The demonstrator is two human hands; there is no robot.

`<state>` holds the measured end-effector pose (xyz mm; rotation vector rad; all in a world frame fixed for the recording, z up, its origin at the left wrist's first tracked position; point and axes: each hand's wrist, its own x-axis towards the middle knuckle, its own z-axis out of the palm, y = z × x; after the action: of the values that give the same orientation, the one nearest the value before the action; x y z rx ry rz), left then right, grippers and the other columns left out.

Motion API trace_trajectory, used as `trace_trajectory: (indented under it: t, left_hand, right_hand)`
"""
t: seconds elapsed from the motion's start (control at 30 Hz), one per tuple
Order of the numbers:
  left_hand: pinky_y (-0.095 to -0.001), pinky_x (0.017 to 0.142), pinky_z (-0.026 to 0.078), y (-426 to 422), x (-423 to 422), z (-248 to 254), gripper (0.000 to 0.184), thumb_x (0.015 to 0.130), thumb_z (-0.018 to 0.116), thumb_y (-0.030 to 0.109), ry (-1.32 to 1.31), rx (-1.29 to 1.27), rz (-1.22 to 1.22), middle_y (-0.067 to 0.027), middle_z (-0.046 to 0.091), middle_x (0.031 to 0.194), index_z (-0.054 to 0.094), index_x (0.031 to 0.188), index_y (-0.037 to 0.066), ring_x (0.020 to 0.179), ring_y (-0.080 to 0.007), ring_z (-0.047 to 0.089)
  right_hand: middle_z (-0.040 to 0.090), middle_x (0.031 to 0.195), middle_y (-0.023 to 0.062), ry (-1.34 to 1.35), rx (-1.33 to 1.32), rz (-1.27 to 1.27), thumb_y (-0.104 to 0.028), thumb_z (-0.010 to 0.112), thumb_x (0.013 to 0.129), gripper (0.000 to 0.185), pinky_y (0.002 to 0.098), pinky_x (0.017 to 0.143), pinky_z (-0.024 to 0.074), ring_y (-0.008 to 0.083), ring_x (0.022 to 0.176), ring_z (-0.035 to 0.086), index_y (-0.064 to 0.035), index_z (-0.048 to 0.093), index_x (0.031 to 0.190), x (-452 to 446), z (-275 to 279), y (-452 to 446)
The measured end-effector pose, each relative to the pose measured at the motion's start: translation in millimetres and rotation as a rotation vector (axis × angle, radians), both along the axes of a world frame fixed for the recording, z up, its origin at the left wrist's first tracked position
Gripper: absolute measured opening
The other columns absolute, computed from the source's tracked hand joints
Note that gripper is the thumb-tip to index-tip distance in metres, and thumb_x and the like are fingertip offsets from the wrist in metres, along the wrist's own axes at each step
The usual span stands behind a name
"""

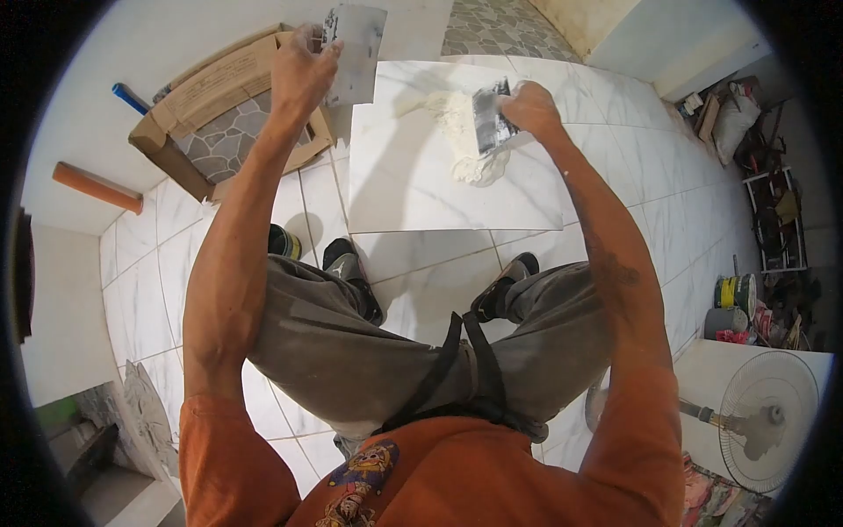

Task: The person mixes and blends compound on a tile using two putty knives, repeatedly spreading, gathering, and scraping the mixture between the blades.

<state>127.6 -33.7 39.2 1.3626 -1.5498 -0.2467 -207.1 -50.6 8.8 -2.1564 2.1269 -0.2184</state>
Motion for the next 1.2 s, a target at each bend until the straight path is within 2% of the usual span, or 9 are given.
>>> trace_trajectory:
  t: [0.13,0.23,0.43,0.53,0.63,0.73,0.87,0.97,1.2]
  left_hand:
    - [-0.0368,0.082,0.05,3,-8,1,0.038,0.085,0.064,0.026,-0.045,0.014,-0.019,-0.0218,0.068,0.098,0.061,0.108,-0.004,0.091,-0.0313,0.066]
    - [-0.0399,0.08,0.051,5,-19,3,0.032,0.08,0.066,0.02,0.002,0.07,-0.027,-0.0206,0.069,0.093,0.063,0.104,-0.002,0.088,-0.0356,0.066]
    - [-0.0414,0.079,0.051,2,-33,-2,0.034,0.082,0.064,0.02,0.012,0.148,-0.097,-0.022,0.068,0.092,0.062,0.107,-0.002,0.088,-0.0364,0.067]
    - [-0.0423,0.081,0.05,0,-38,-5,0.036,0.083,0.062,0.021,0.0,0.196,-0.13,-0.0236,0.067,0.094,0.06,0.11,-0.002,0.09,-0.0379,0.066]
    - [-0.0431,0.083,0.049,-1,-42,-8,0.035,0.084,0.06,0.021,-0.017,0.166,-0.103,-0.0255,0.066,0.098,0.059,0.111,-0.002,0.092,-0.0402,0.064]
    - [-0.045,0.084,0.047,2,-48,-6,0.034,0.086,0.057,0.02,0.014,0.193,-0.124,-0.0272,0.065,0.1,0.055,0.112,-0.002,0.094,-0.0429,0.062]
    - [-0.0475,0.083,0.046,-2,-58,-13,0.034,0.089,0.052,0.02,0.071,0.185,-0.162,-0.0298,0.063,0.097,0.05,0.112,-0.006,0.094,-0.0461,0.06]
    - [-0.0487,0.084,0.045,1,-67,-10,0.035,0.09,0.051,0.02,0.075,0.197,-0.169,-0.0322,0.061,0.096,0.047,0.111,-0.008,0.094,-0.0477,0.06]
    - [-0.0499,0.077,0.049,0,-95,-16,0.038,0.09,0.049,0.017,0.021,0.144,-0.167,-0.0341,0.062,0.086,0.041,0.115,-0.01,0.084,-0.0489,0.062]
  right_hand:
    - [0.068,0.092,0.0202,-0.442,-0.022,-0.249,-0.029,0.068,0.082,0.038,0.0374,0.069,0.054,0.0281,0.075,0.068,0.0013,0.067,0.105,-21,-2,3]
    - [0.068,0.09,0.0177,-0.457,-0.156,-0.133,-0.023,0.067,0.084,0.036,0.034,0.065,0.0548,0.0217,0.074,0.068,0.0064,0.065,0.105,-23,-4,21]
    - [0.066,0.097,0.019,-0.845,0.248,-0.224,-0.014,0.059,0.088,0.035,0.0329,0.071,0.0556,0.0227,0.08,0.067,0.0084,0.059,0.115,-32,-5,26]
    - [0.066,0.103,0.015,-0.813,0.319,0.049,-0.01,0.058,0.088,0.032,0.0324,0.079,0.0542,0.0221,0.088,0.065,0.004,0.06,0.117,-43,0,35]
    - [0.064,0.102,0.016,-0.199,0.031,0.4,-0.007,0.056,0.087,0.03,0.0362,0.08,0.0542,0.0262,0.089,0.064,0.0015,0.061,0.115,-43,-3,37]
    - [0.057,0.102,0.0203,0.193,-0.134,0.441,-0.012,0.057,0.086,0.026,0.0415,0.08,0.0528,0.0345,0.086,0.063,0.0002,0.062,0.109,-28,-5,55]
    - [0.054,0.101,0.0182,0.459,-0.237,0.571,-0.017,0.056,0.09,0.017,0.0455,0.081,0.0499,0.0332,0.093,0.061,-0.0043,0.066,0.095,-31,-5,48]
    - [0.053,0.096,0.0156,0.49,-0.314,0.501,-0.019,0.058,0.089,0.017,0.041,0.08,0.0489,0.0309,0.092,0.059,-0.0043,0.067,0.088,-26,12,52]
    - [0.064,0.082,0.0209,-0.283,0.007,0.121,-0.026,0.057,0.091,0.03,0.041,0.073,0.0478,0.0331,0.076,0.062,0.0035,0.065,0.089,-33,34,48]
